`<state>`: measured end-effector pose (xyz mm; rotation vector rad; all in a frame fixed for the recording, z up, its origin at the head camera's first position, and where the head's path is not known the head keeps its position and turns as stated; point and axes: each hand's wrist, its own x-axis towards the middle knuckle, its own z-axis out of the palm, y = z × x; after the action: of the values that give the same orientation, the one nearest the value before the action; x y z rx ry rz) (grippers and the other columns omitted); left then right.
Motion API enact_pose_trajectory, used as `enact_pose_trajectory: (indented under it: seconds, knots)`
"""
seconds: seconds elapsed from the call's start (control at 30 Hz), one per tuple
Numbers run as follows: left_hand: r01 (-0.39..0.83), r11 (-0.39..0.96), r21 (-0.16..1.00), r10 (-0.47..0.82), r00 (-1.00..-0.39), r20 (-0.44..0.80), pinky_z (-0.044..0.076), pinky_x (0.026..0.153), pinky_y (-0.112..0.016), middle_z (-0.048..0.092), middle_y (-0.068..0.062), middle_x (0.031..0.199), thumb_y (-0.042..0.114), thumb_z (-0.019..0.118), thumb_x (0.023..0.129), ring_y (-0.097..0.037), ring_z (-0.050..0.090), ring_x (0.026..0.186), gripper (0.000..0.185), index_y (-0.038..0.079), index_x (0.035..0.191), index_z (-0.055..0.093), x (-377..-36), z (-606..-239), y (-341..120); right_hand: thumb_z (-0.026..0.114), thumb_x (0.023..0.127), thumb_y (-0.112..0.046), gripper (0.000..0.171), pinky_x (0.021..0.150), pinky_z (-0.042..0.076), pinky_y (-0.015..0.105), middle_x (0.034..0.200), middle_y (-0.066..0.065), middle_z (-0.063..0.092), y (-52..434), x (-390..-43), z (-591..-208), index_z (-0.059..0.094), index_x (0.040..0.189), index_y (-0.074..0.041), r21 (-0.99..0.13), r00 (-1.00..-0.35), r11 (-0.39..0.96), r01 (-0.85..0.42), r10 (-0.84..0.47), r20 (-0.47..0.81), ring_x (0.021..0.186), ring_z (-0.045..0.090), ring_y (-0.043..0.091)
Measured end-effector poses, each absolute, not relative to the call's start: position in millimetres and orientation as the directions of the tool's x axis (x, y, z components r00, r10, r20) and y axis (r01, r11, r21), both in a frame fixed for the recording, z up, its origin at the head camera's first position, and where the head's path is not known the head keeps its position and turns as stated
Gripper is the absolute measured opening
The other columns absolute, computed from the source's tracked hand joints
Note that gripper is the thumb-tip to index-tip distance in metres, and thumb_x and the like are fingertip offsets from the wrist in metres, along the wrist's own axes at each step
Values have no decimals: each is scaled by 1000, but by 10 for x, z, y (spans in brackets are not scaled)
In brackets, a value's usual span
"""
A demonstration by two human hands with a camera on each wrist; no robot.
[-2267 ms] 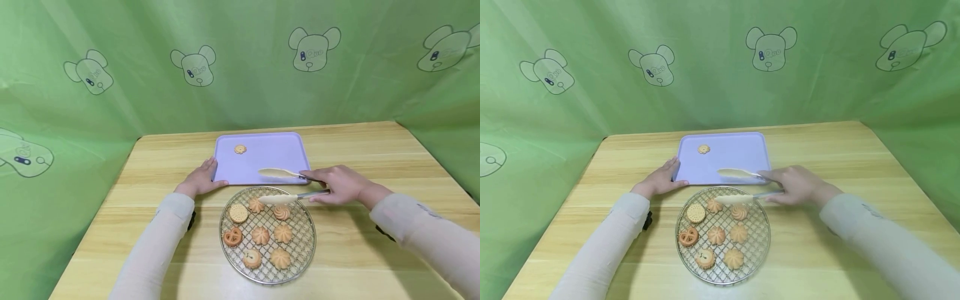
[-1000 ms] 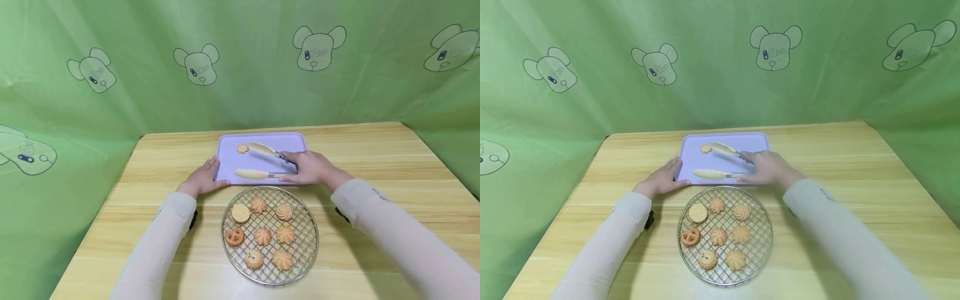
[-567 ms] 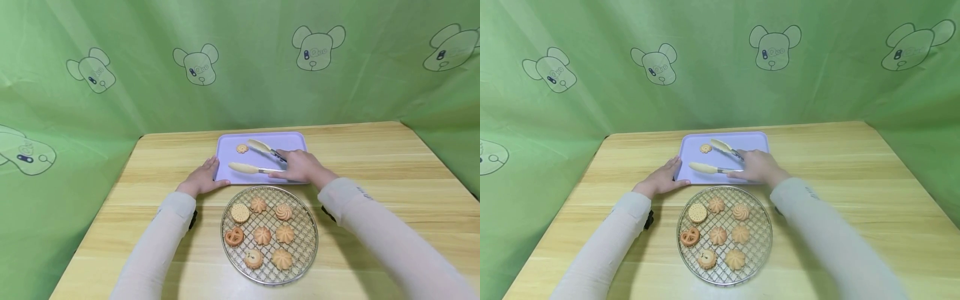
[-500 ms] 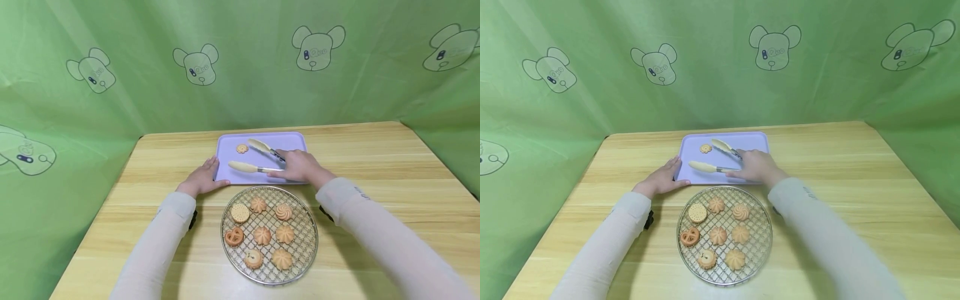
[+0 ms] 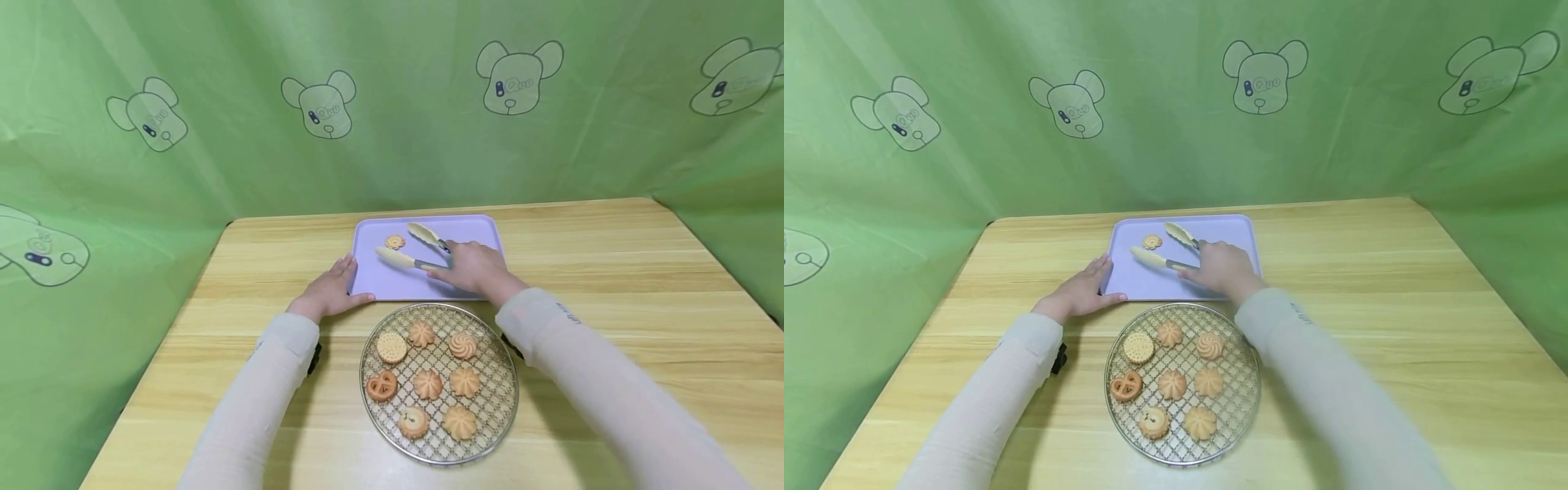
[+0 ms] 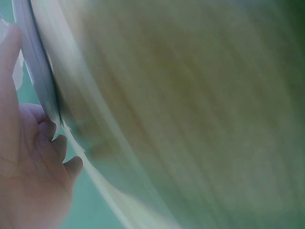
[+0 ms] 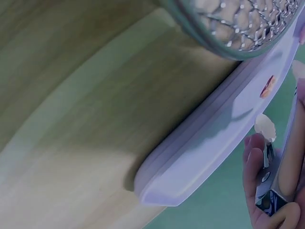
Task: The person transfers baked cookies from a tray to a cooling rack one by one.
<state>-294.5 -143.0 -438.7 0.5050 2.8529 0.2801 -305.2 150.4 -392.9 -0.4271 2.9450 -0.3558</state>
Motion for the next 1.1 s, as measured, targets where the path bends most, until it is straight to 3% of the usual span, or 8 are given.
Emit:
enact_pose_trajectory:
  seconds: [0.2,0.47,1.1]
  knots:
    - [307,923,231,354,-914,-198,11,116,-39,0,-10,158,70,44,87,-26,4,144,100,3,152,7,-2932,-4370,-1428,59,87,-56,80,57,48,38,74,8,58,1448,-3057,-3910,41,141,1,-248,-950,932,-263,-295,-105,64,54,24]
    - [313,922,230,358,-914,-192,12,116,-40,2,-11,158,69,44,87,-27,5,144,99,2,152,8,-2933,-4372,-1424,63,87,-49,59,60,50,41,75,8,59,1410,-3064,-3939,56,121,-1,-235,-950,934,-269,-297,-92,67,57,26]
    - [321,921,221,364,-912,-192,12,115,-40,1,-12,158,69,43,88,-28,6,144,99,1,151,9,-2913,-4348,-1423,62,89,-46,50,63,52,44,82,10,61,1306,-3084,-3969,59,114,-3,-180,-957,944,-276,-288,-44,71,58,27]
